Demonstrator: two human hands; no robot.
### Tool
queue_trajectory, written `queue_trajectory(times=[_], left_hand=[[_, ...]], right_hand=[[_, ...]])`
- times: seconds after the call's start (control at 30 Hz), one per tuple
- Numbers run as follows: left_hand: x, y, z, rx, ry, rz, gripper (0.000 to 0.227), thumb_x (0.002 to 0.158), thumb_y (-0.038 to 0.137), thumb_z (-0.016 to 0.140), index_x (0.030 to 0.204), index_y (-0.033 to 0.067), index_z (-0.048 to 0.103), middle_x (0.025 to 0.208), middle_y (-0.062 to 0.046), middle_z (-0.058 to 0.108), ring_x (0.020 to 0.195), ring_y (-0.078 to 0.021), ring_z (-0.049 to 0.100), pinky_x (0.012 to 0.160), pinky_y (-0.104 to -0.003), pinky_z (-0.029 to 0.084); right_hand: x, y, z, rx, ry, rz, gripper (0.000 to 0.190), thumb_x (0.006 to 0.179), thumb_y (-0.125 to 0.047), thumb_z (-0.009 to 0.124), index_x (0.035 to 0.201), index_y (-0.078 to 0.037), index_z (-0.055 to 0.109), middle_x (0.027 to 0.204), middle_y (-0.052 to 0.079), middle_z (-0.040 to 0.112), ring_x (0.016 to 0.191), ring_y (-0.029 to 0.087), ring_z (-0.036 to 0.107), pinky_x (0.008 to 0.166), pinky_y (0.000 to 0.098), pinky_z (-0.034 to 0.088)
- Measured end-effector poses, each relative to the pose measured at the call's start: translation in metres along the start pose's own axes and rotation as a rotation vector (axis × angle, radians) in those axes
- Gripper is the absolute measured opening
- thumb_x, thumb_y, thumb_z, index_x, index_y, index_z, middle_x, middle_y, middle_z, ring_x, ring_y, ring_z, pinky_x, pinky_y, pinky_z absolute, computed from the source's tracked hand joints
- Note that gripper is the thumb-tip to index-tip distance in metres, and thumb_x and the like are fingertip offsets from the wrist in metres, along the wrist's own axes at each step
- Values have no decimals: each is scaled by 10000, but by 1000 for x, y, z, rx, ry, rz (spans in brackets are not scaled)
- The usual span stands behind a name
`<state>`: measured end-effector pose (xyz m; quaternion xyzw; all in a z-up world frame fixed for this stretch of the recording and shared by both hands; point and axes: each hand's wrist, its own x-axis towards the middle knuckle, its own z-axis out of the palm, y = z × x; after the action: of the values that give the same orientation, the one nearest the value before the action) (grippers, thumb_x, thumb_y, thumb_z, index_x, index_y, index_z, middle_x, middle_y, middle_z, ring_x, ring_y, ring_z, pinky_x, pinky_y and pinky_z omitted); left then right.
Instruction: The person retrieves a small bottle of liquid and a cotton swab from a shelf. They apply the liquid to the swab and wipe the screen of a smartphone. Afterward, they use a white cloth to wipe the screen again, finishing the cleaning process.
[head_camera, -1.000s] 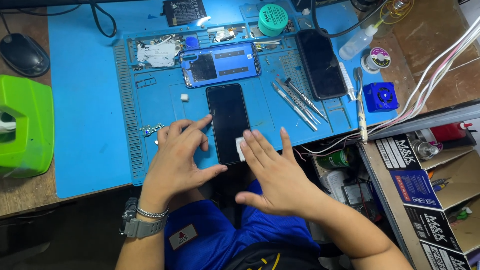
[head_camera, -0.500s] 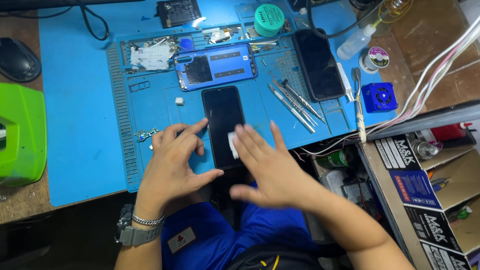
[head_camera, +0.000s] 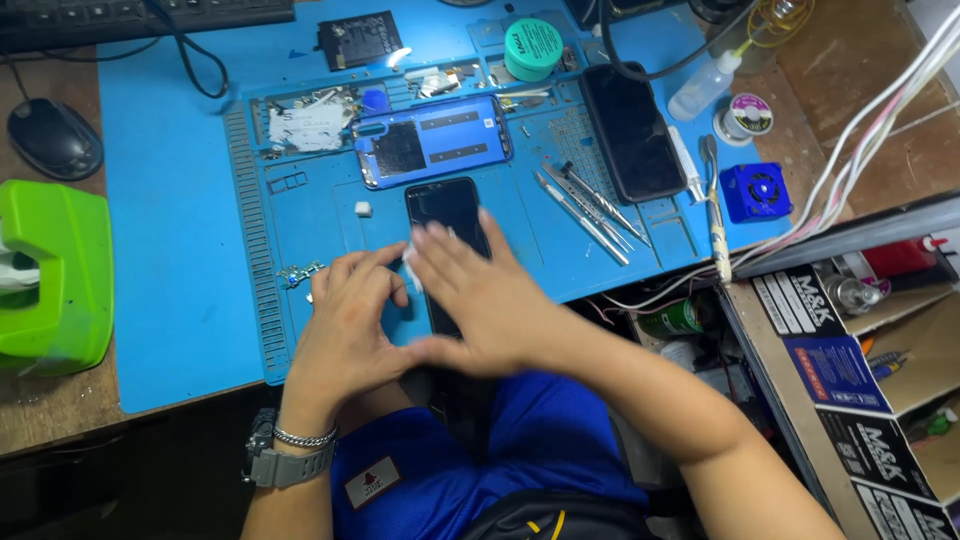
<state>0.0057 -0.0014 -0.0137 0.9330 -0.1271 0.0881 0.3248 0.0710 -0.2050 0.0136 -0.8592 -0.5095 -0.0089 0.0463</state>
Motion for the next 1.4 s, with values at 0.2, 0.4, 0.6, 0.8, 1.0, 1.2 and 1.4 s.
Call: queue_trajectory(times=[0.2, 0.4, 0.6, 0.8, 1.0, 1.2, 1.4], left_hand=[[0, 6, -1, 14, 56, -8, 675, 643, 604, 886, 937, 132, 504, 1479, -125, 524, 1254, -341, 486, 997, -467, 330], [0, -4, 2, -21, 30, -8, 673, 610, 628, 896, 912, 175, 501, 1491, -110, 501, 1266, -353, 473, 1013, -482, 306], [1, 4, 1, 42, 38, 31, 637, 667, 620, 864, 871, 152, 483, 1482, -100, 498, 1272, -331, 473, 1006, -465, 311], [1, 5, -5, -6, 3, -35, 628, 627, 556, 898, 898, 169, 484, 1510, -91, 484, 1287, -341, 459, 1029, -478, 300], [3, 9, -7, 32, -41, -10, 635, 599, 584, 894, 811, 166, 466, 1534, -34, 541, 1266, -335, 471, 968, -513, 334], [3, 8, -6, 15, -52, -36, 566, 641, 546, 901, 824, 165, 526, 1471, -56, 579, 1286, -309, 461, 1022, -509, 279], [3, 6, -5, 35, -48, -39, 548, 618, 531, 907, 817, 182, 534, 1468, -25, 590, 1284, -310, 466, 1012, -515, 288]], right_hand=[[33, 24, 5, 30, 105, 106, 1089, 925, -854, 197, 1528, 22, 432, 1616, 255, 372, 1541, 376, 293, 1186, 752, -7], [-7, 1, -1, -35, 31, -20, 1096, 917, -855, 232, 1540, 37, 366, 1630, 259, 335, 1544, 389, 271, 1191, 750, 23], [33, 22, 4, 20, 65, 125, 1038, 969, -794, 149, 1529, 38, 416, 1610, 272, 372, 1537, 390, 296, 1177, 760, -17], [-45, -31, -11, 0, 96, -31, 1130, 892, -858, 198, 1482, 76, 435, 1577, 304, 409, 1505, 427, 342, 1184, 747, 66], [-36, 9, 3, -39, 17, 76, 1085, 928, -849, 141, 1586, 3, 282, 1655, 232, 278, 1546, 357, 249, 1199, 701, -19], [4, 38, -6, 5, 74, 206, 1102, 950, -838, 195, 1527, 83, 380, 1616, 306, 336, 1540, 427, 269, 1185, 745, -17], [-59, -15, -8, 28, 37, -33, 1145, 882, -877, 283, 1543, 56, 329, 1642, 279, 297, 1545, 415, 250, 1207, 722, 49]])
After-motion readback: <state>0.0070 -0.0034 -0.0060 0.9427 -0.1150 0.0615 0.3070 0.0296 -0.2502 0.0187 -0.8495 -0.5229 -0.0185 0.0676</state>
